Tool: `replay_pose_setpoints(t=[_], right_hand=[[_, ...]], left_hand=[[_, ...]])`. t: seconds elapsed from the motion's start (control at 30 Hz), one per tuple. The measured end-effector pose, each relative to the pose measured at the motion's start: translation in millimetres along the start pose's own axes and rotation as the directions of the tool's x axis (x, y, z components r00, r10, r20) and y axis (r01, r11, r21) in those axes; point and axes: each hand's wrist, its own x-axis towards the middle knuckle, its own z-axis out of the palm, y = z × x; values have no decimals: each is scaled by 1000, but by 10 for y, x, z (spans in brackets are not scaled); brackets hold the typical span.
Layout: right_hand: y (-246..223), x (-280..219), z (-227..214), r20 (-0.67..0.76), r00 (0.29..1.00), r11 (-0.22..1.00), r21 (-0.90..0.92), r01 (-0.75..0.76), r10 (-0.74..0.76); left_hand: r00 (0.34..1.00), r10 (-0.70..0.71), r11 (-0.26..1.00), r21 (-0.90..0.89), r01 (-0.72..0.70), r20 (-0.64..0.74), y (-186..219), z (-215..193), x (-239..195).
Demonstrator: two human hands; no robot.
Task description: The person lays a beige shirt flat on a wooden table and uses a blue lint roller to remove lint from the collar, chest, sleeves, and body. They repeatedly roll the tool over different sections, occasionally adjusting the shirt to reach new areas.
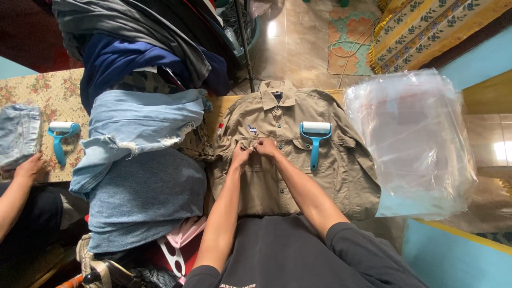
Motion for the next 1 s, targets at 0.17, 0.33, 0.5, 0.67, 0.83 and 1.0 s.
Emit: replay_pose_setpoints(t=[0.17, 0.33, 0.5, 0.67, 0.83, 1.0], right_hand=[[-314, -303, -182, 16, 1000, 999, -39, -20, 20], [-512, -486, -280, -1, 999, 994, -96, -44, 44], [-522, -481, -268, -77, 994, 996, -51, -77, 73], [-716, -676, -442, -79, 994, 996, -37, -75, 72], [-805, -726, -421, -138, 986, 995, -35, -95, 89], [-836, -694, -391, -197, 979, 988, -136, -74, 46]], left_hand=[[1000, 13, 1000, -28, -13, -2, 15, -14, -41], [998, 22, 999, -23, -24, -56, -61, 17, 6], [997, 60, 993, -94, -65, -56, 314, 79, -420], [994, 96, 993, -65, -100, -53, 70, 22, -202], [989, 129, 991, 32, -127, -73, -8, 50, -143], [990, 127, 992, 25, -126, -59, -141, 17, 16]])
